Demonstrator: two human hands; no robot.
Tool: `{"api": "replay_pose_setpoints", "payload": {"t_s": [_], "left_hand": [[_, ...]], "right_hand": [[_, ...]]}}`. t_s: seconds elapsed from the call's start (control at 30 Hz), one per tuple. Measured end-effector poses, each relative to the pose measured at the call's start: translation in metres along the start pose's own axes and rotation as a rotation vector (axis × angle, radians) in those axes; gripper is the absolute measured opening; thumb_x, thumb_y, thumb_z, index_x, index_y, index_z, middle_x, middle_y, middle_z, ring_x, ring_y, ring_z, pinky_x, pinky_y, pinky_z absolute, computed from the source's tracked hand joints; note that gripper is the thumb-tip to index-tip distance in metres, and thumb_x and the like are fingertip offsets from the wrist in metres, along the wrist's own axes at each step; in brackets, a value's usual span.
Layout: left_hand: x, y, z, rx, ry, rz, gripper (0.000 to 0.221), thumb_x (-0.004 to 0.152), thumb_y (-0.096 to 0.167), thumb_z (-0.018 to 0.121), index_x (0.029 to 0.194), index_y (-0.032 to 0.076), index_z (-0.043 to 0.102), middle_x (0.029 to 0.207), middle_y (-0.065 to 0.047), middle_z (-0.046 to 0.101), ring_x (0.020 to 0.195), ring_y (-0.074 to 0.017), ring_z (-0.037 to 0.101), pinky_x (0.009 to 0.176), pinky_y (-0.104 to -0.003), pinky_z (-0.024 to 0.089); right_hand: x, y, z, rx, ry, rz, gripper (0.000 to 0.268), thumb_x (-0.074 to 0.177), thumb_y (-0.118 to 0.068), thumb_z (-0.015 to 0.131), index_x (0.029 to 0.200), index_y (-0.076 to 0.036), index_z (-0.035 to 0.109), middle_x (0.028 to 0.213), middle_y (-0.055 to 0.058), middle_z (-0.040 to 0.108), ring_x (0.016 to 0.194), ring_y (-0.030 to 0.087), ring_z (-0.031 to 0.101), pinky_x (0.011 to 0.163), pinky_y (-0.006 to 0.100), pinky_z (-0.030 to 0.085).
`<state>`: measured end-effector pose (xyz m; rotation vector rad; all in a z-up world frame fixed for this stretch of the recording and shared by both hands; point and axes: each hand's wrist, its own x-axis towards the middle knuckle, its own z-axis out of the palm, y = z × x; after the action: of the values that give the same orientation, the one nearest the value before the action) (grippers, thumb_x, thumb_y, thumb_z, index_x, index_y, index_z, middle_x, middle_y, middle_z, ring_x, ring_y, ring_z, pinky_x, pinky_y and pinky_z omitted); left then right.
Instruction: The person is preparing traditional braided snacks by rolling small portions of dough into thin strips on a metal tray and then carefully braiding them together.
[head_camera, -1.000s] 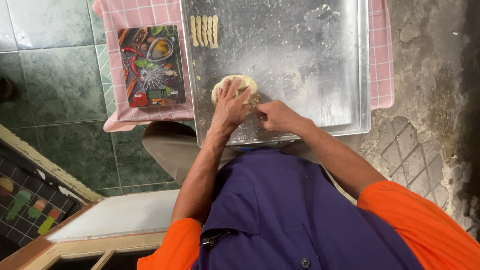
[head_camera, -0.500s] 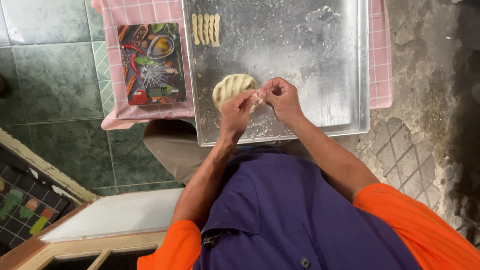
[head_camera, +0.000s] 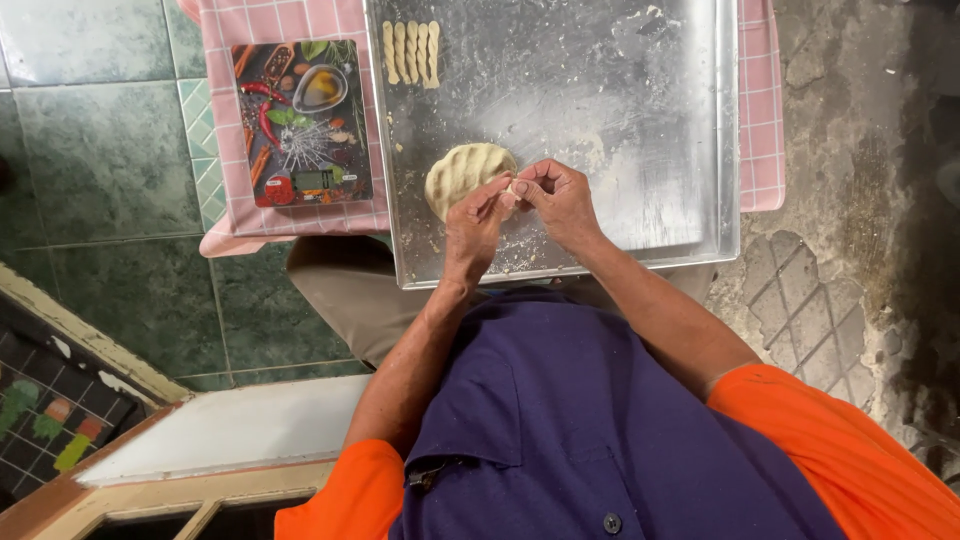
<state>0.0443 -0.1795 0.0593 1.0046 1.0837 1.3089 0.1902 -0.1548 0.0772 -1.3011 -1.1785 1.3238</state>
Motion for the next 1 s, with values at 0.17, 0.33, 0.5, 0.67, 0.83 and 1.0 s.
{"api": "replay_pose_setpoints", "payload": {"t_s": [0.17, 0.33, 0.5, 0.67, 0.83, 1.0], "left_hand": [[0.007, 0.022, -0.007, 0.104, 0.083, 0.045, 0.015, 0.097, 0.007, 0.072, 0.111, 0.004, 0.075, 0.105, -0.012, 0.071, 0.096, -0.0193, 0.069, 0.078, -0.029, 0.065], [-0.006, 0.082, 0.003, 0.056, 0.013, -0.135, 0.022, 0.105, 0.013, 0.062, 0.123, 0.003, 0.071, 0.109, -0.017, 0.069, 0.100, -0.0250, 0.069, 0.085, -0.037, 0.064], [0.004, 0.025, -0.012, 0.092, 0.013, -0.061, 0.022, 0.102, 0.019, 0.068, 0.116, 0.003, 0.070, 0.105, -0.010, 0.066, 0.097, -0.0200, 0.071, 0.081, -0.036, 0.065], [0.009, 0.022, -0.014, 0.151, -0.010, -0.003, 0.013, 0.101, 0.010, 0.067, 0.113, 0.007, 0.069, 0.108, -0.008, 0.061, 0.098, -0.0194, 0.068, 0.078, -0.032, 0.064], [0.010, 0.005, -0.020, 0.285, -0.034, 0.089, 0.017, 0.099, 0.008, 0.069, 0.114, 0.011, 0.076, 0.103, -0.007, 0.067, 0.092, -0.0132, 0.068, 0.068, -0.022, 0.060], [0.031, 0.036, -0.048, 0.426, 0.127, 0.075, 0.012, 0.102, 0.007, 0.064, 0.107, 0.008, 0.075, 0.098, -0.011, 0.070, 0.093, -0.0239, 0.070, 0.081, -0.035, 0.059]], "right_hand": [[-0.011, -0.012, 0.014, 0.114, 0.018, 0.076, 0.024, 0.100, -0.020, 0.074, 0.113, 0.000, 0.074, 0.089, 0.005, 0.074, 0.081, 0.006, 0.068, 0.079, 0.024, 0.063], [-0.008, -0.028, 0.012, -0.143, -0.033, -0.049, 0.015, 0.101, -0.013, 0.072, 0.108, -0.001, 0.077, 0.080, 0.009, 0.072, 0.075, 0.009, 0.066, 0.071, 0.028, 0.062], [-0.009, -0.020, 0.013, -0.176, -0.045, -0.027, 0.015, 0.102, -0.018, 0.072, 0.100, -0.004, 0.077, 0.075, 0.008, 0.072, 0.070, 0.010, 0.066, 0.068, 0.027, 0.061], [-0.007, -0.039, 0.024, -0.097, -0.052, 0.061, 0.021, 0.105, -0.020, 0.067, 0.113, -0.003, 0.075, 0.088, 0.009, 0.077, 0.080, 0.010, 0.068, 0.074, 0.027, 0.063], [-0.002, -0.016, 0.012, -0.115, -0.008, 0.101, 0.019, 0.098, -0.022, 0.078, 0.103, -0.003, 0.075, 0.080, 0.008, 0.074, 0.071, 0.009, 0.066, 0.061, 0.025, 0.063], [-0.007, -0.022, 0.001, -0.219, -0.028, 0.047, 0.026, 0.107, -0.030, 0.066, 0.107, -0.005, 0.076, 0.093, 0.012, 0.074, 0.082, 0.015, 0.067, 0.065, 0.027, 0.061]]}}
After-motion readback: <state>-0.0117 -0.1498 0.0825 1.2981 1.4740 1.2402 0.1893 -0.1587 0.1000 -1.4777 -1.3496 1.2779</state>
